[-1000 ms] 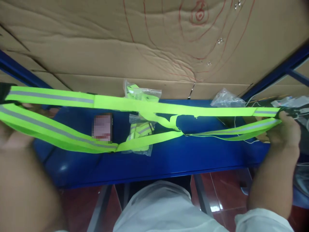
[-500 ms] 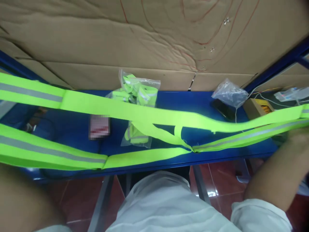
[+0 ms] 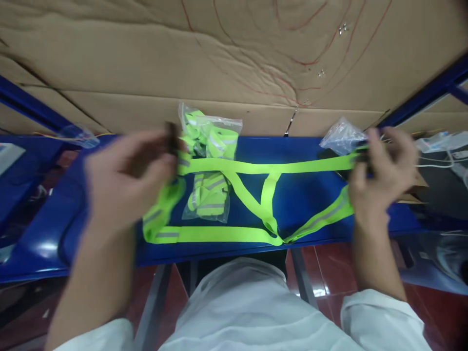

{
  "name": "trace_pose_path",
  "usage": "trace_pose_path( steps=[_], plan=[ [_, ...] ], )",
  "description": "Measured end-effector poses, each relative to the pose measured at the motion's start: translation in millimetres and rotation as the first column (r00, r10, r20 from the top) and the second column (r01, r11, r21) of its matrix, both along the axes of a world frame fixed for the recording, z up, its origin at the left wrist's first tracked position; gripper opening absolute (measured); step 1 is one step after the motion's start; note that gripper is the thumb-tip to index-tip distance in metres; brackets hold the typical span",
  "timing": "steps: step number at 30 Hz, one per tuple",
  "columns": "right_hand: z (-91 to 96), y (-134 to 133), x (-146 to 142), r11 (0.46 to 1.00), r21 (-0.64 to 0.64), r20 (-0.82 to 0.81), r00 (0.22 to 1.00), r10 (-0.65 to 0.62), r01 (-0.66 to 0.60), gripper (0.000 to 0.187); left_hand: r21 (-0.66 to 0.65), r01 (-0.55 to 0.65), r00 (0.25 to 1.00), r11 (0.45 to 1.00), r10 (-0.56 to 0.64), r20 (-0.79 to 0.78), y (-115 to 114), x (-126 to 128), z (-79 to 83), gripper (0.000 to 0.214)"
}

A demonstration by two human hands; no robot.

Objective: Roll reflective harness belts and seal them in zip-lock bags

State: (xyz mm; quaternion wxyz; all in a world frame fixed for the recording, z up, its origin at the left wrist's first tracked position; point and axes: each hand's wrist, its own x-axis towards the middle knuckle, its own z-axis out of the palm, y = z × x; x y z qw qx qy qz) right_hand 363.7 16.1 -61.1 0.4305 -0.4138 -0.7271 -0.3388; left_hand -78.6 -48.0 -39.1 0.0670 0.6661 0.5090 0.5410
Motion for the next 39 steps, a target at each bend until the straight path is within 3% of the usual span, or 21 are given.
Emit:
trace_pose_path(
  steps=[2, 4, 8, 15, 22, 27, 33, 36, 39],
  plan=[
    [-12.6, -9, -56, 0.983, -0.177, 0.041, 0.998, 0.048, -0.040, 0.055, 0.019, 0.088, 0.961, 0.996, -0.080, -0.266, 4, 37, -14.5, 0.029],
    [-28.1, -19, -99, 0.926, -0.363, 0.087, 0.986, 0.143, -0.103, 0.059, -0.022, 0.104, 0.902, 0.994, -0.103, -0.418, 7, 69, -29.2, 0.027],
    [-51.9, -31, -135, 0.843, -0.489, -0.007, 0.967, 0.253, -0.224, 0.062, 0.030, 0.091, 0.843, 0.995, -0.060, -0.534, 11, 98, -50.2, 0.023],
    [-59.4, -28, -134, 0.846, -0.447, -0.105, 0.956, 0.273, -0.291, 0.068, 0.076, 0.049, 0.840, 0.996, 0.000, -0.543, 12, 94, -59.1, 0.023],
    [-64.6, -31, -141, 0.836, -0.470, -0.036, 0.953, 0.301, -0.282, 0.076, 0.014, 0.074, 0.821, 0.997, -0.053, -0.568, 9, 98, -66.6, 0.024],
    [-73.3, -33, -146, 0.721, -0.606, -0.064, 0.924, 0.376, -0.335, 0.082, -0.084, 0.110, 0.831, 0.990, -0.138, -0.538, 7, 97, -72.8, 0.032],
    [-82.1, -34, -151, 0.577, -0.626, -0.195, 0.821, 0.536, -0.525, 0.089, -0.167, 0.158, 0.817, 0.973, -0.224, -0.531, 8, 97, -77.0, 0.037],
    [-78.8, -33, -151, 0.507, -0.638, -0.236, 0.775, 0.587, -0.579, 0.088, -0.190, 0.210, 0.796, 0.959, -0.280, -0.536, 9, 95, -75.2, 0.040],
    [-65.8, -29, -143, 0.432, -0.656, -0.315, 0.745, 0.588, -0.619, 0.085, -0.148, 0.236, 0.827, 0.960, -0.279, -0.488, 11, 87, -64.5, 0.039]
  ],
)
